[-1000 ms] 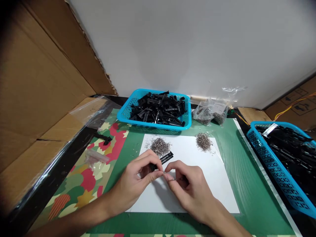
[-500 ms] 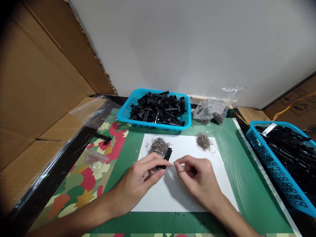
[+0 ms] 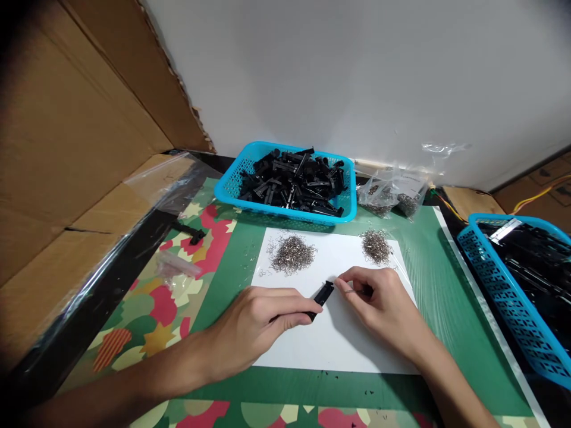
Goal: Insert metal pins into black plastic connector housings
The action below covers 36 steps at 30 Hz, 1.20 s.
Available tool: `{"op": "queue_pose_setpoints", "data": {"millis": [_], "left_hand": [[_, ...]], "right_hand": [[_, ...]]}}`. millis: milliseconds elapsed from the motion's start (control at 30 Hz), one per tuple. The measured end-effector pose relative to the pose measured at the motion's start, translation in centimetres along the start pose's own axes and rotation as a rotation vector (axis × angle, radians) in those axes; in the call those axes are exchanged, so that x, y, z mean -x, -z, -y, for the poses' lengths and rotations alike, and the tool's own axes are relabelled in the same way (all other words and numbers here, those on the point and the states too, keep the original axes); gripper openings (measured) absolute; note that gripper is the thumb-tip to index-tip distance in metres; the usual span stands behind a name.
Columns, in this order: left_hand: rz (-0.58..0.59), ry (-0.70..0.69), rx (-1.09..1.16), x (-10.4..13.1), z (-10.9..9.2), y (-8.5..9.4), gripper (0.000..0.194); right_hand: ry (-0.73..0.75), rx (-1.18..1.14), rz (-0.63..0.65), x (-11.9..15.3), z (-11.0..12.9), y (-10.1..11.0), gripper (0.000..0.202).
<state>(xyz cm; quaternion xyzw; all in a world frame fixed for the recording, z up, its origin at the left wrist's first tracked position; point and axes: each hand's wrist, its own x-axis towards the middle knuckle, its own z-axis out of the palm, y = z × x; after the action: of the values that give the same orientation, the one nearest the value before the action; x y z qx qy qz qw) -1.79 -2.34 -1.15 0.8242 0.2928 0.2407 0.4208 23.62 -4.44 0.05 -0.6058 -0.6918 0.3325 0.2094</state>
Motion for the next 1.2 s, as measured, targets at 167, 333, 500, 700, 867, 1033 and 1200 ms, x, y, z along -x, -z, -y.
{"op": "queue_pose_setpoints", "data": {"millis": [167,333,500,700,867,1033,1200], "left_hand": [[-0.017,-0.016,0.038,-0.1,0.1,0.0,0.020],[0.000,-0.025,0.037,-0.1,0.3,-0.1,0.024],[0.003,-0.024,0.030,0.0,0.4,-0.4,0.026],[0.009,-0.024,0.015,0.0,0.5,-0.4,0.030],[0.035,-0.046,-0.021,0.2,0.5,-0.5,0.039],[0.045,-0.051,-0.045,0.2,0.3,-0.4,0.041],[0.050,-0.069,-0.047,0.1,0.3,-0.3,0.043]], "right_hand": [[-0.012,0.028,0.047,0.1,0.1,0.3,0.041],[0.034,0.101,0.037,0.2,0.5,0.0,0.038],[0.042,0.165,0.003,0.2,0.8,-0.4,0.031],[0.077,0.221,-0.061,0.4,0.7,-0.7,0.026],[0.081,0.243,-0.062,0.6,0.5,-0.8,0.025],[0.103,0.288,-0.057,0.6,0.6,-0.7,0.024],[0.130,0.341,-0.065,0.7,0.6,-0.8,0.025]]}}
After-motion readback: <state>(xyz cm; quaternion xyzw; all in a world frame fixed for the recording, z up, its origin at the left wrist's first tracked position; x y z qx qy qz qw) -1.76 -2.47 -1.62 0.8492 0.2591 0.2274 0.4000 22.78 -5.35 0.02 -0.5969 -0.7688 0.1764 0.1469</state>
